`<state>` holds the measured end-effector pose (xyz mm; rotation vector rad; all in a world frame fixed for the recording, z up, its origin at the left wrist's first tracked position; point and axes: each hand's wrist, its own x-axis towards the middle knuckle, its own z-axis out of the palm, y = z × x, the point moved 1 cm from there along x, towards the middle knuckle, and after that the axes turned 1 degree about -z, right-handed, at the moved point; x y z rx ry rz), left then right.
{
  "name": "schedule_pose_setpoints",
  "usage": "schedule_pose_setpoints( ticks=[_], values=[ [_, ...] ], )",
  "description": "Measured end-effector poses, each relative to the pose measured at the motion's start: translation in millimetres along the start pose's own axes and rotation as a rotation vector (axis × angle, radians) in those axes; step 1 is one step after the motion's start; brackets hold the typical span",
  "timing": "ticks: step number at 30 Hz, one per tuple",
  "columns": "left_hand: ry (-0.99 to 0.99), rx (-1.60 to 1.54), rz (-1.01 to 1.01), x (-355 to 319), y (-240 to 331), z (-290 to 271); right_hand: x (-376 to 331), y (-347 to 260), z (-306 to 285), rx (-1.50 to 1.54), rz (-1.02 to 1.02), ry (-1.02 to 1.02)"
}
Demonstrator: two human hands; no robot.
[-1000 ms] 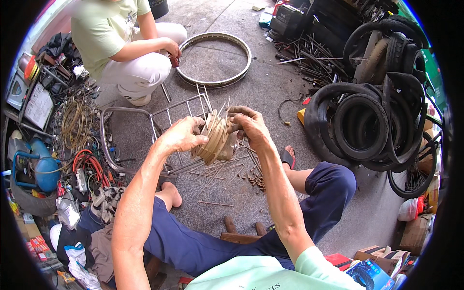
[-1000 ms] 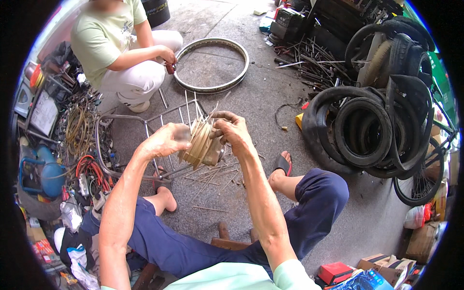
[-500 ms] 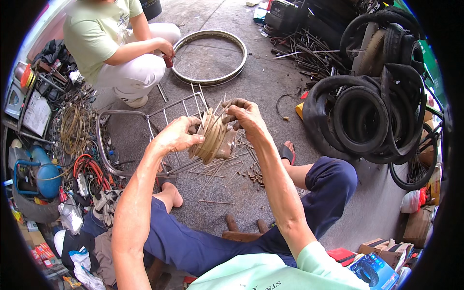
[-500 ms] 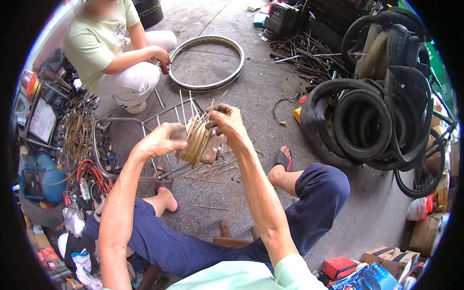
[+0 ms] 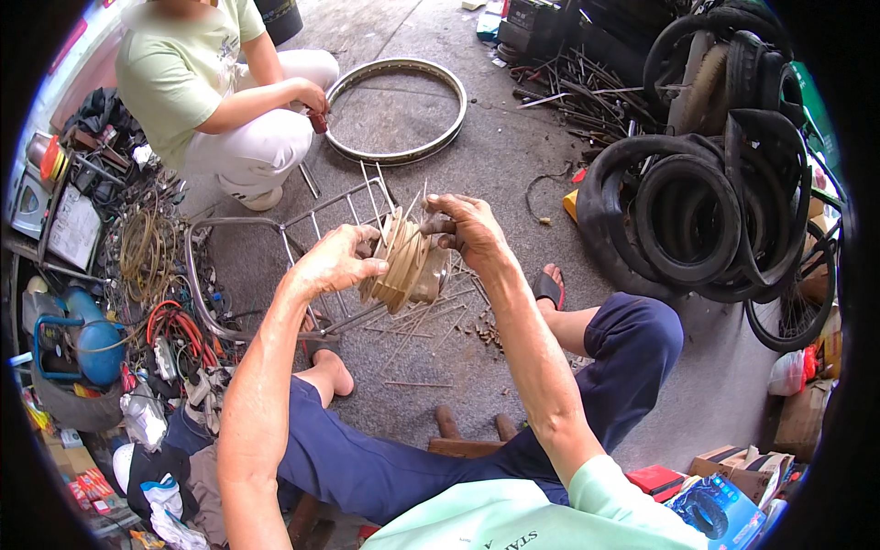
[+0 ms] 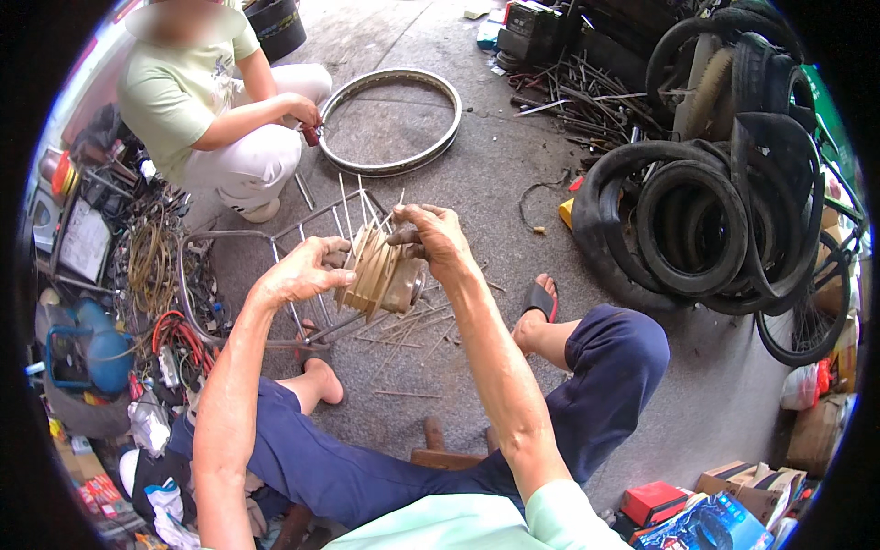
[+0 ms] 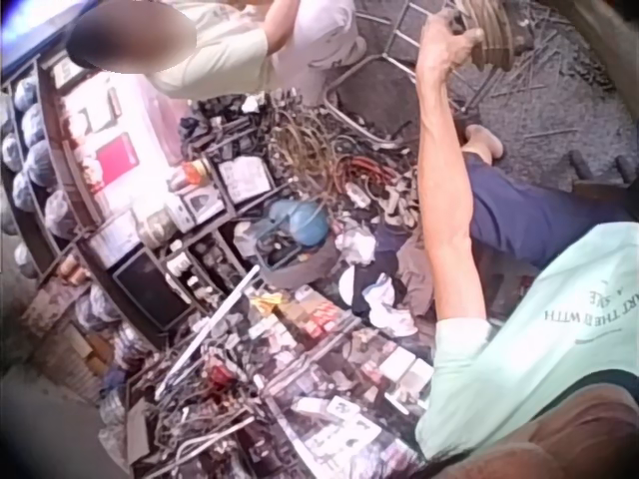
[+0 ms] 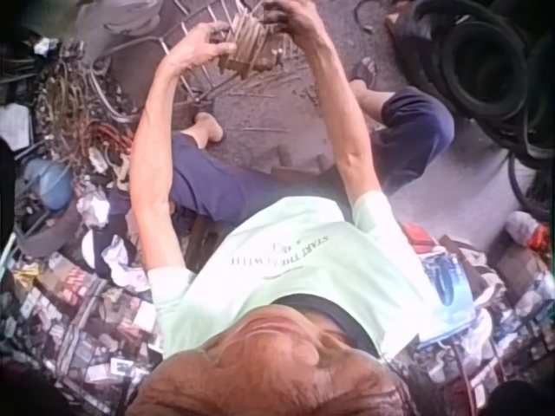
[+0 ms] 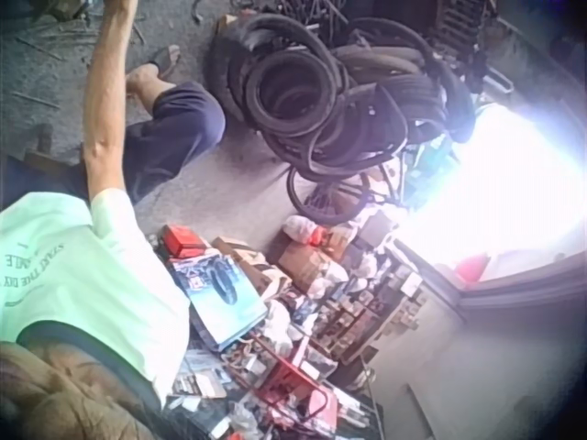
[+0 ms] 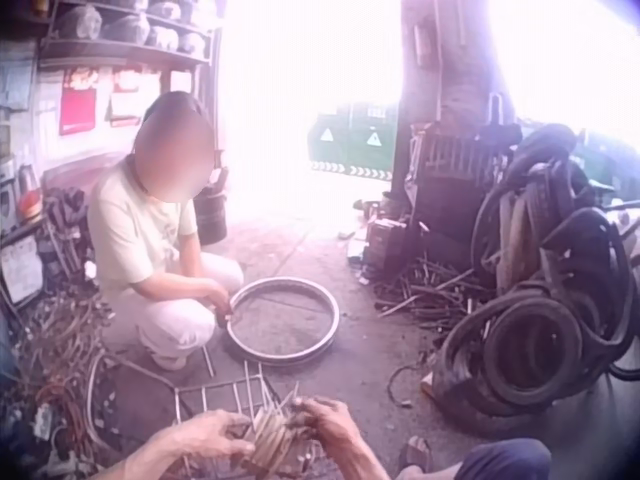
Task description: The person sits on the floor and inserts thin metal rods into holes around a cylindrical metal component. They rotate the component to access different sides and continue inserting rods until the holes are filled.
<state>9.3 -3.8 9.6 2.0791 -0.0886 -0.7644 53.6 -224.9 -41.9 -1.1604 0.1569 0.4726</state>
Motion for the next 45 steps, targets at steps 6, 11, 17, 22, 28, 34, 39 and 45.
schedule_pose_setpoints(
  ticks=[6, 11, 17, 22, 28, 34, 39, 45],
  values=[
    [0.007, -0.005, -0.041, 1.1, -2.5, 0.6, -19.1, 19.3, -3.8, -0.081, -0.048, 0.197],
    [0.013, -0.029, -0.035, 0.7, -1.0, 1.6, -21.9, 26.1, -24.4, -0.497, -0.03, 0.334],
    [0.011, -0.027, -0.049, -5.5, 1.4, -1.3, -22.8, -15.5, 17.7, -1.254, -0.541, 0.515],
    [0.018, -0.064, 0.013, 3.7, 0.3, 4.3, 48.9, -7.6, 26.4, -1.687, -0.538, -0.121],
    [0.062, -0.031, 0.017, 1.2, -6.0, 3.4, 69.5, -10.1, 49.6, -1.977, -0.389, -0.312],
    [0.075, -0.013, 0.01, 1.3, -7.7, 4.8, 79.3, -12.2, 54.3, -2.173, -0.49, -0.469],
    [0.095, 0.025, 0.051, 6.7, -11.3, 7.0, 81.7, -5.5, 27.8, -2.014, -0.742, -0.475],
    [0.06, 0.073, 0.037, 5.2, -8.6, 3.7, 92.1, -10.6, 50.6, -2.069, -0.355, -0.473]
  ],
)
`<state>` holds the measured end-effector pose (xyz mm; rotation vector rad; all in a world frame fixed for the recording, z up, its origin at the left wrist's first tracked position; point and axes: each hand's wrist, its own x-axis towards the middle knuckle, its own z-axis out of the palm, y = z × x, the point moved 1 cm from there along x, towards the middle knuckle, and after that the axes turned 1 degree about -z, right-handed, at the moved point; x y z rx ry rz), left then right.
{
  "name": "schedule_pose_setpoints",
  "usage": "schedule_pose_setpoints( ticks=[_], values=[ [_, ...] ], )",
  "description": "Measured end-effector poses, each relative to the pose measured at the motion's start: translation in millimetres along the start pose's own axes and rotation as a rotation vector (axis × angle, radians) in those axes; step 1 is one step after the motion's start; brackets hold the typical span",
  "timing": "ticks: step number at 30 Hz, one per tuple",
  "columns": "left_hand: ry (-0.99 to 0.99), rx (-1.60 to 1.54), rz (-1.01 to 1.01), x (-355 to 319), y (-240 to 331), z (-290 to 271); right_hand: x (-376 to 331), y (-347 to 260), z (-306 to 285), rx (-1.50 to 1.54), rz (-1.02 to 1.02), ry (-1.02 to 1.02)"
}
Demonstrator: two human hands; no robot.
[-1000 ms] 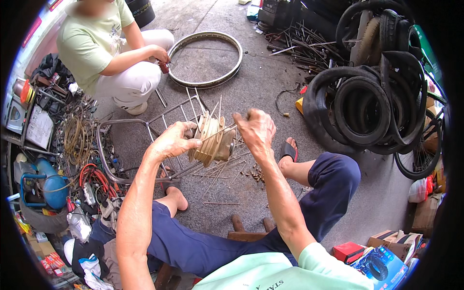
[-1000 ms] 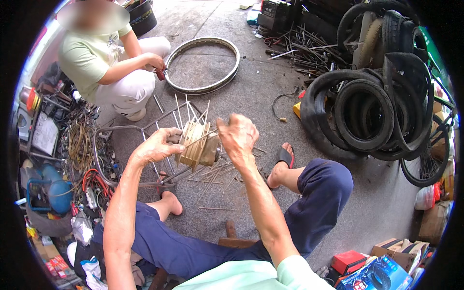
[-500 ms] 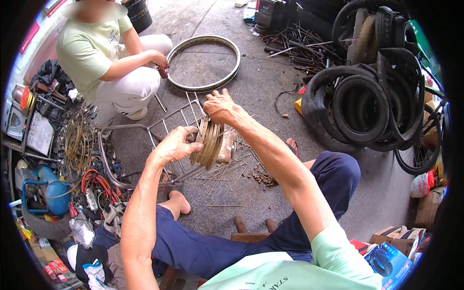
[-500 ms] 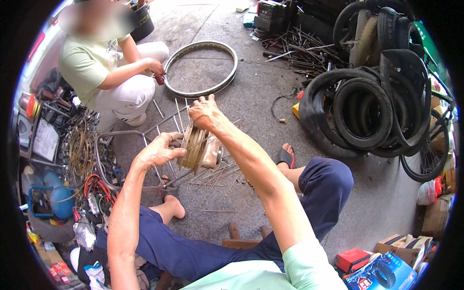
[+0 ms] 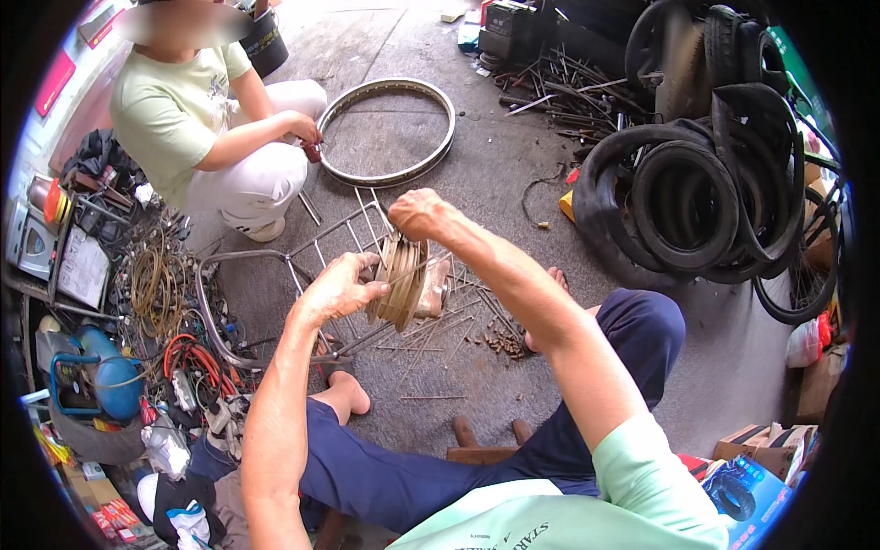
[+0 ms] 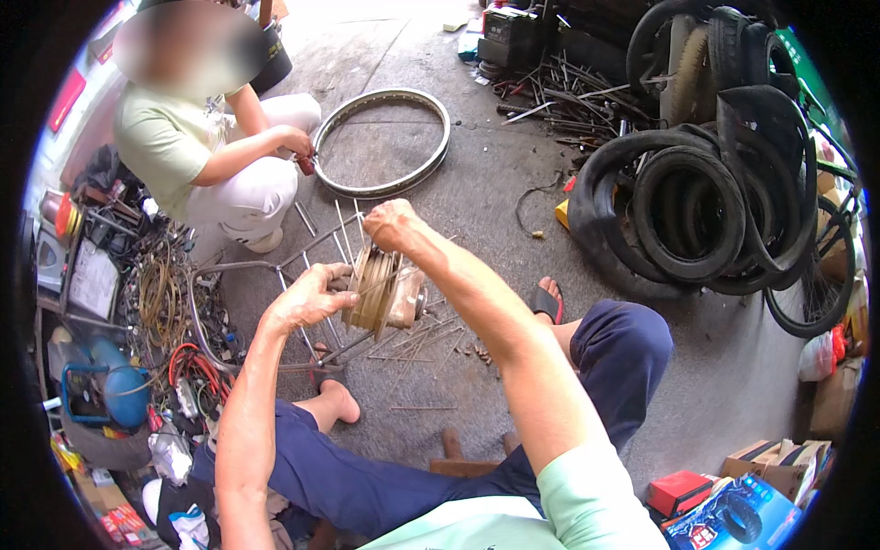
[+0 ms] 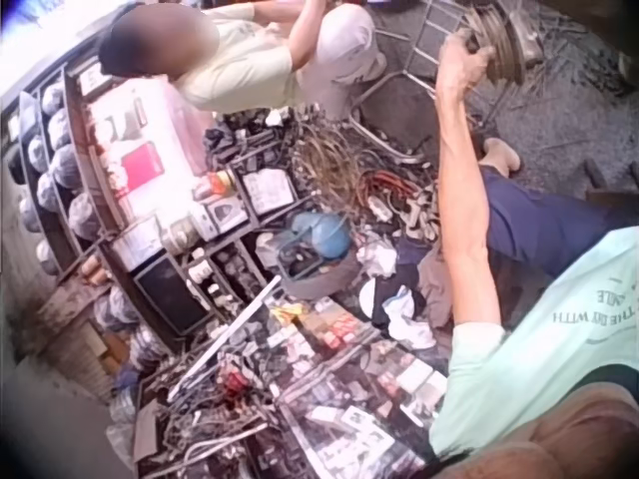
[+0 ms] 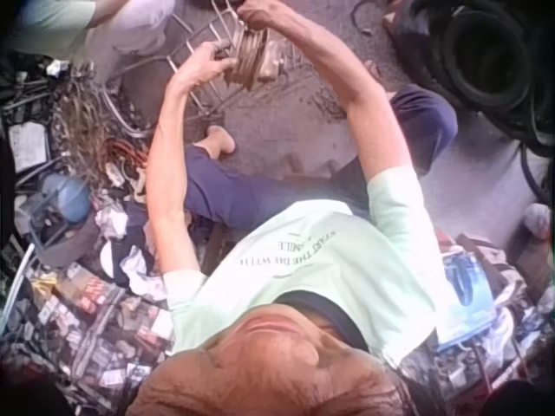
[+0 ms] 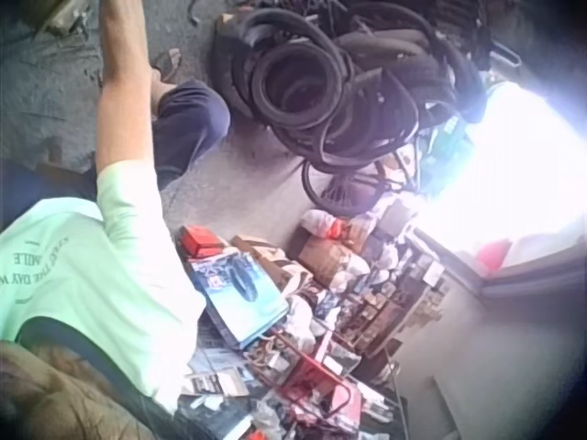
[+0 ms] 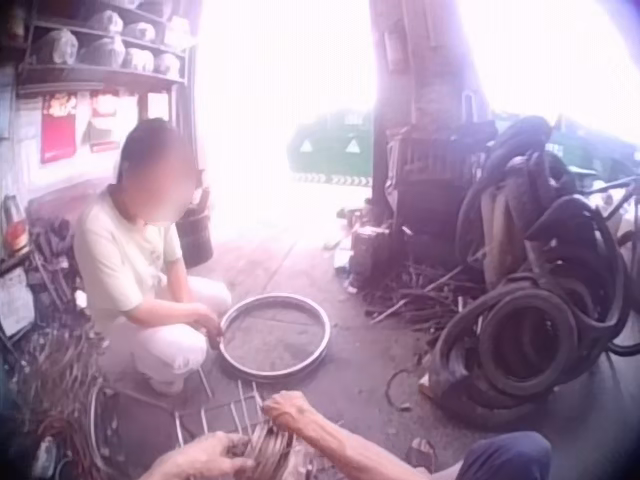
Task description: The person sits on the floor and inserts thin metal rods into holes around a cylindrical metal component. They rotate the component to access different sides and continue inserting rods until the holes are filled.
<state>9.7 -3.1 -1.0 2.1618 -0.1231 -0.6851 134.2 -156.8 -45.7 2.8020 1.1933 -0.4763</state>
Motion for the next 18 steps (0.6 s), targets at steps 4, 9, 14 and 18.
schedule_pose_setpoints(
  ticks=[4, 9, 14, 18],
  values=[
    [0.041, 0.071, -0.003, -4.2, 3.2, 1.3, 2.3, -6.3, 1.3, -0.016, 0.08, 0.028],
    [0.044, 0.118, -0.029, -6.0, 9.0, -0.1, -4.6, 9.4, -16.4, -0.105, 0.12, 0.09],
    [0.054, 0.14, -0.051, -4.2, 5.5, 0.9, -14.9, 18.3, -32.1, -0.13, 0.063, 0.168],
    [0.051, 0.099, -0.013, -3.0, 0.7, 1.7, -14.6, 27.2, -28.3, 0.012, 0.043, 0.221]
  ],
)
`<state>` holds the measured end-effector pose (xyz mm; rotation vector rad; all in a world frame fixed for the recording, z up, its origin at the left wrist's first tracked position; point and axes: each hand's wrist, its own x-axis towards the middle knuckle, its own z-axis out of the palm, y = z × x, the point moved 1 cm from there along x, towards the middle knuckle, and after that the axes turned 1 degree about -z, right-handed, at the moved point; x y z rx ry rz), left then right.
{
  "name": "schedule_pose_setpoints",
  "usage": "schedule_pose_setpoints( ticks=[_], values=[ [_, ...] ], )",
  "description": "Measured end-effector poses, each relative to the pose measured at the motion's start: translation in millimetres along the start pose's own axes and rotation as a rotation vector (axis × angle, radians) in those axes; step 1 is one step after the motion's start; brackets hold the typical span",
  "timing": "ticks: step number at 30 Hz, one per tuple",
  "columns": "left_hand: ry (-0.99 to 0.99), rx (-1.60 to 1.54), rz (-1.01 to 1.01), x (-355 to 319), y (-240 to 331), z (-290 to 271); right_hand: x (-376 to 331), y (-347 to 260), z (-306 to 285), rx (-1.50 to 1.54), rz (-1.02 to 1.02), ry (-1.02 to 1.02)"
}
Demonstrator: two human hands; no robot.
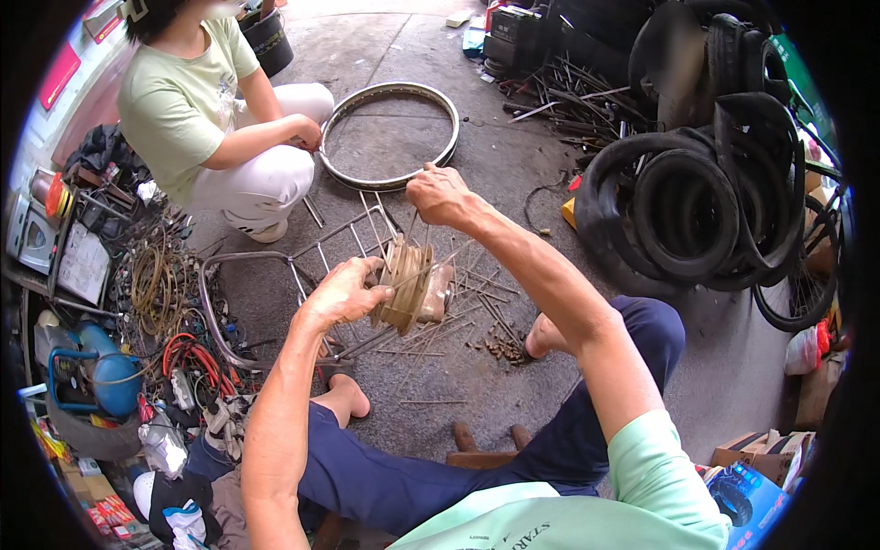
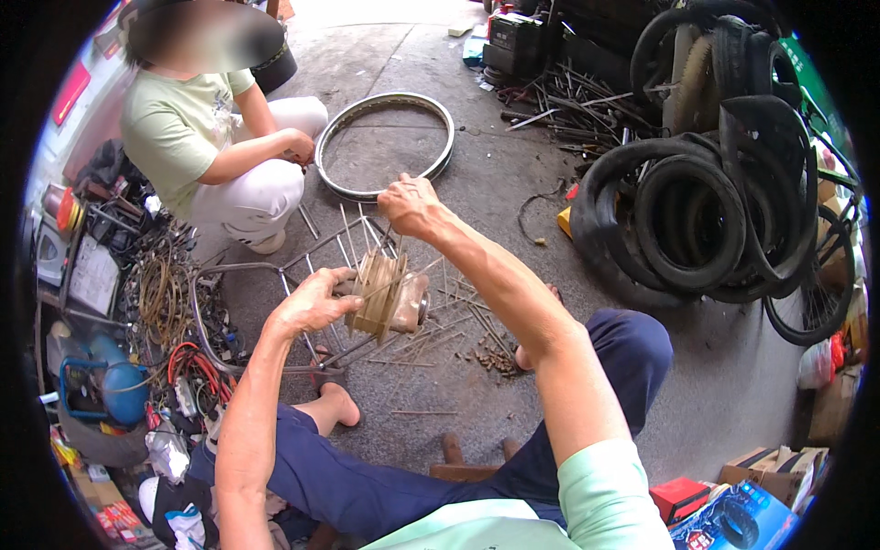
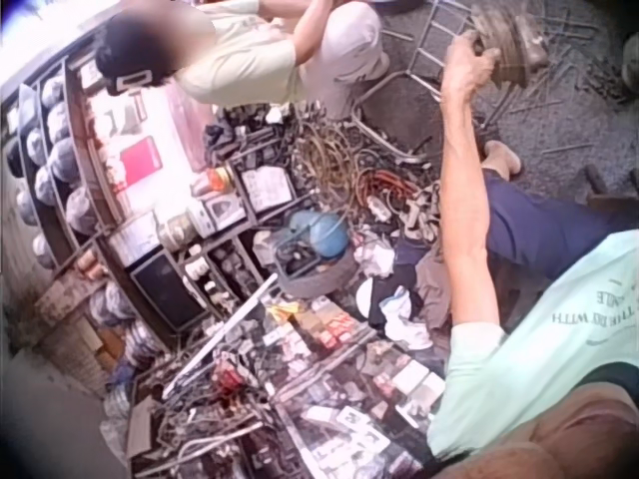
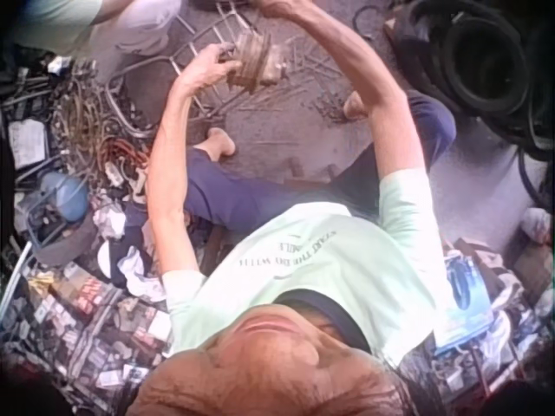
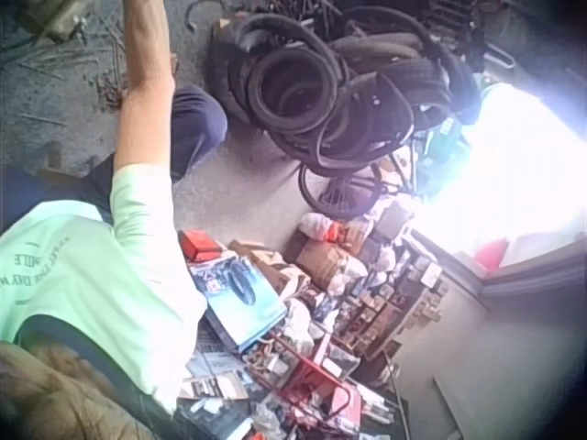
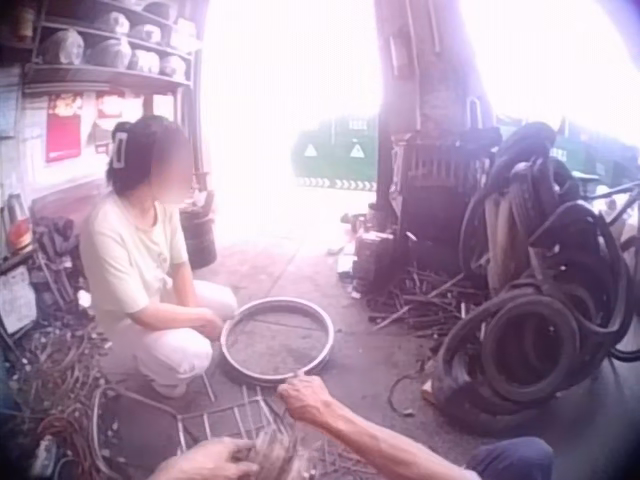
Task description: The person sits on the floor and inserts thin metal rods into holes around a cylindrical metal component. They rotate the component to access different sides and continue inserting rods until the holes are filled.
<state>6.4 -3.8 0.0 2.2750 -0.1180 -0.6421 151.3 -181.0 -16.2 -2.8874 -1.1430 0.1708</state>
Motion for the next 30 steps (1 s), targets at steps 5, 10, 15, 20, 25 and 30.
schedule_pose_setpoints(
  ticks=[5, 10, 15, 20, 25, 30],
  values=[
    [-0.005, -0.03, -0.004, -2.2, -0.8, -2.0, 19.9, -14.5, 9.6, 0.044, 0.273, -0.26],
    [-0.001, -0.036, -0.046, -7.6, 14.1, -1.6, 27.3, -25.1, 16.8, -0.142, 0.335, -0.267],
    [0.005, -0.036, -0.014, -5.4, 2.8, 0.5, 21.5, -11.2, 22.1, -0.093, 0.171, -0.169],
    [0.015, -0.022, -0.011, -2.1, -10.8, 0.6, 24.5, 0.0, 15.5, 0.167, 0.298, -0.158],
    [-0.021, -0.025, -0.06, -7.2, 16.9, -2.2, 32.9, 13.4, 38.0, 0.215, 0.306, -0.132],
    [0.034, -0.059, -0.034, -10.8, 11.5, -1.8, 32.3, 20.5, 40.5, 0.314, 0.269, -0.036]
  ],
)
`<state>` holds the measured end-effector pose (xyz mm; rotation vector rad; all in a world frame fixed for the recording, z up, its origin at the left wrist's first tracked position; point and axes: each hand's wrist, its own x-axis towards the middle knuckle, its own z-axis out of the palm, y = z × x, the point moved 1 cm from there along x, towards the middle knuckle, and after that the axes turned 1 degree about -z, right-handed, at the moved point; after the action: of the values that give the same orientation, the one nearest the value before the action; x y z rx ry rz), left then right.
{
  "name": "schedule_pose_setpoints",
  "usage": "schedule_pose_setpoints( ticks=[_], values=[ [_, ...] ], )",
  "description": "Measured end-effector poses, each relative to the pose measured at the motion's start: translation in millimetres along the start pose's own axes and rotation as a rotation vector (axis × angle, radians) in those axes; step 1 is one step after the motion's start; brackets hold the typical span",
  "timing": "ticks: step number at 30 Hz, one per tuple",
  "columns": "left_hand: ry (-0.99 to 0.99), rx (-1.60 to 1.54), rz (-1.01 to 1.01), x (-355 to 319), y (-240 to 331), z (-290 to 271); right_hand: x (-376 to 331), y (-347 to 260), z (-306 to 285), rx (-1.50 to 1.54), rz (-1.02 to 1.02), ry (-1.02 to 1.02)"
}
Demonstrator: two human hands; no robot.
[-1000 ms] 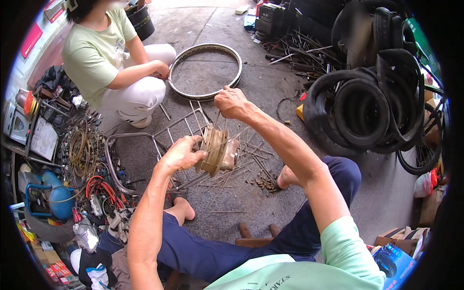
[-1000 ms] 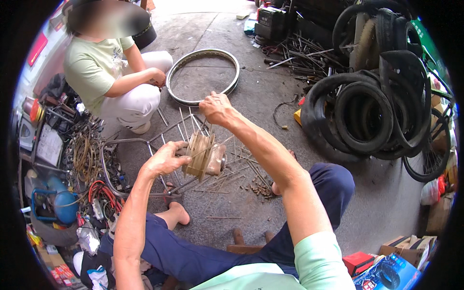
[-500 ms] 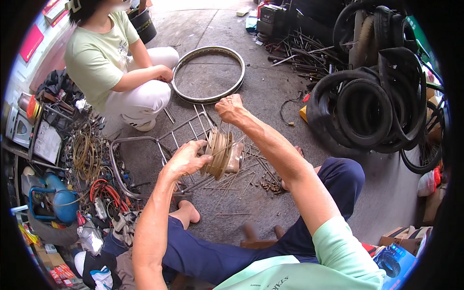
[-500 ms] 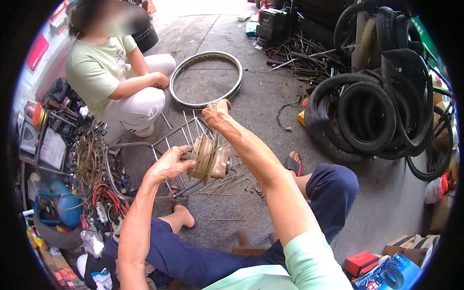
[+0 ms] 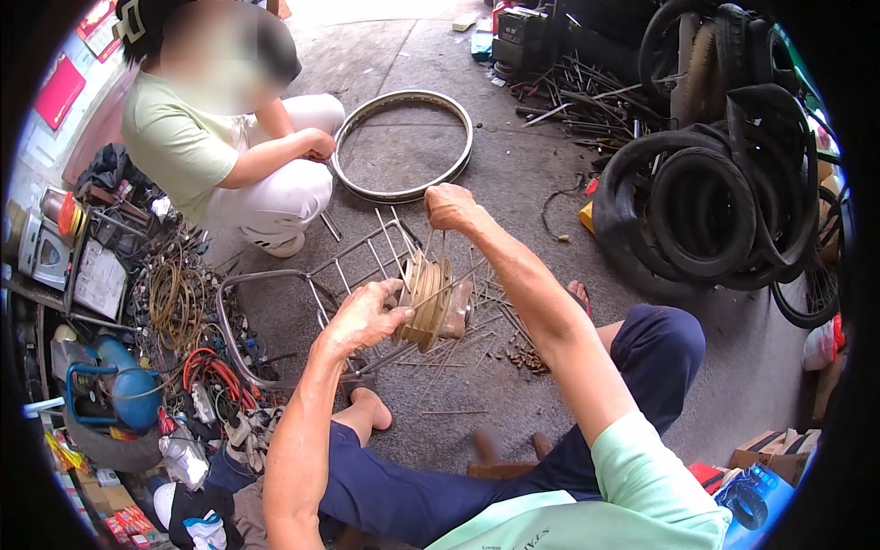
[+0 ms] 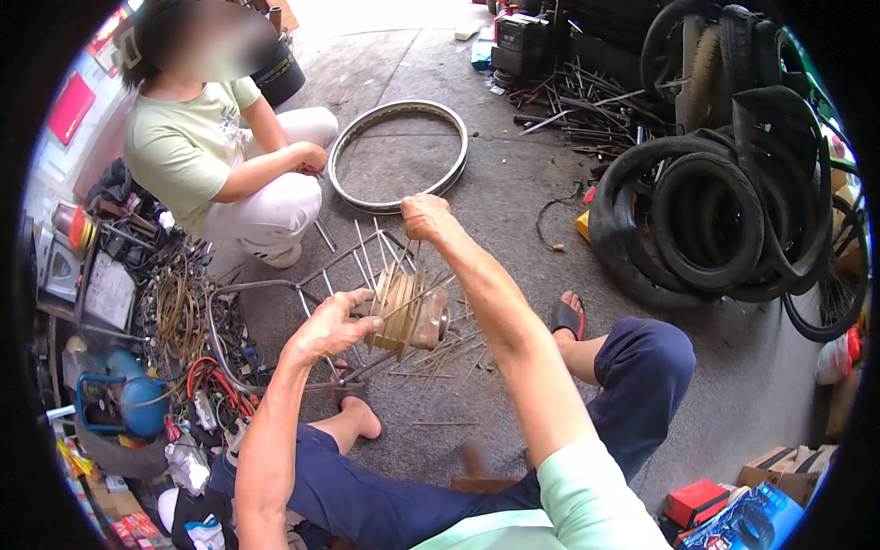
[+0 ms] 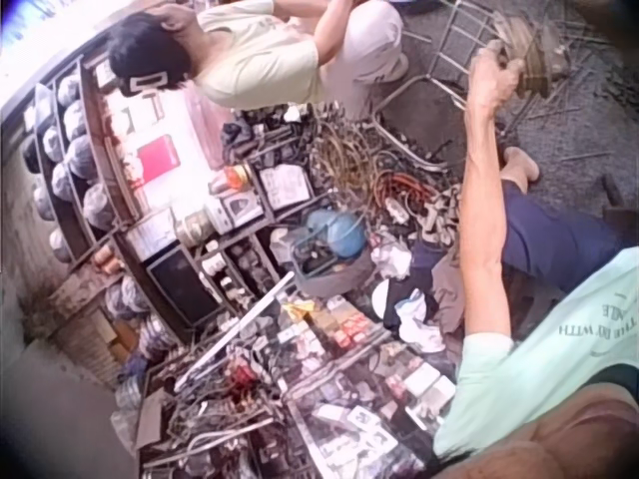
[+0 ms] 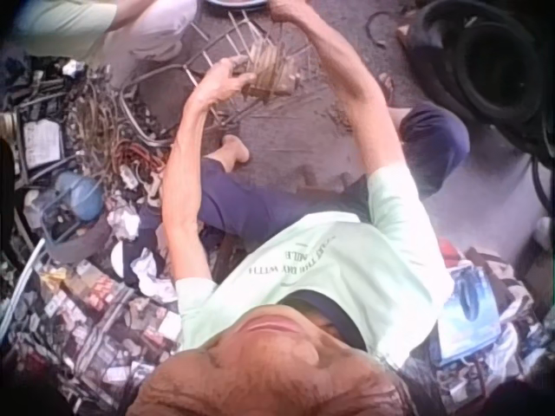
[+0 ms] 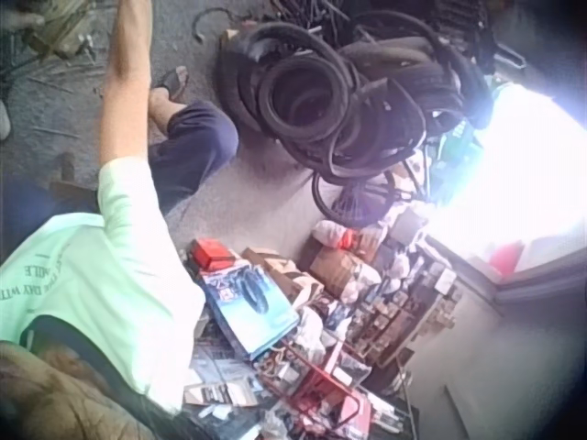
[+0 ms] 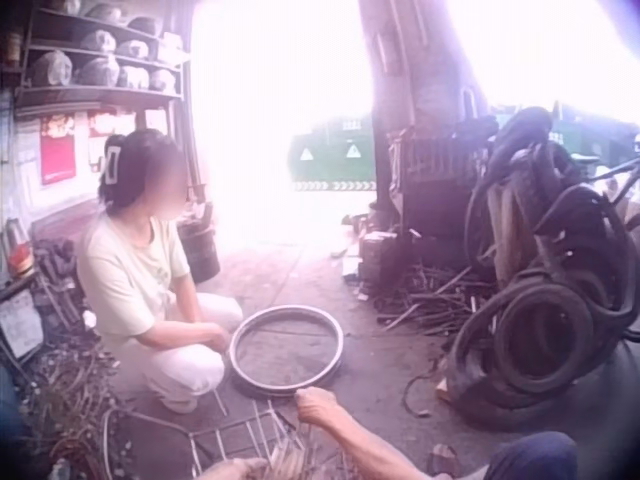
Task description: The person sits on the floor and inserts thin metal rods into holes around a cylindrical metal component. They rotate the component to access different sides and continue inserting rods until the holes are filled.
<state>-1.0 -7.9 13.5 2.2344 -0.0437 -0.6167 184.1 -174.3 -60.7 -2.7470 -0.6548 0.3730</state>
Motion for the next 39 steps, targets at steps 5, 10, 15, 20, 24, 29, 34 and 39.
schedule_pose_setpoints(
  ticks=[5, 10, 15, 20, 24, 29, 34, 39],
  values=[
    [0.035, 0.176, 0.155, 3.3, -8.2, -0.4, -3.3, -6.4, -18.2, -0.194, -0.032, -0.013],
    [-0.032, 0.136, 0.0, -3.2, 8.6, -6.3, -32.1, -30.4, -44.1, -0.362, 0.065, 0.108],
    [-0.033, 0.177, 0.019, 3.0, 6.3, -2.4, -33.6, 8.2, -44.7, -0.151, -0.156, 0.101],
    [-0.036, 0.132, -0.003, 1.4, 5.7, -4.5, -37.7, 16.1, -71.8, -0.121, -0.204, 0.154],
    [-0.016, 0.222, 0.056, 3.2, 6.3, -7.1, -48.0, 8.4, -102.4, -0.177, -0.254, 0.098],
    [-0.008, 0.064, 0.063, 8.0, -7.7, 2.9, -72.5, -6.2, -121.6, -0.239, -0.295, 0.04],
    [-0.035, 0.065, 0.005, 6.6, -2.8, 3.2, -74.7, -8.1, -132.8, 0.038, -0.206, -0.352],
    [-0.054, 0.104, 0.001, 6.2, 3.9, 1.6, -98.1, 1.1, -135.5, 0.417, -0.19, -0.469]
  ],
)
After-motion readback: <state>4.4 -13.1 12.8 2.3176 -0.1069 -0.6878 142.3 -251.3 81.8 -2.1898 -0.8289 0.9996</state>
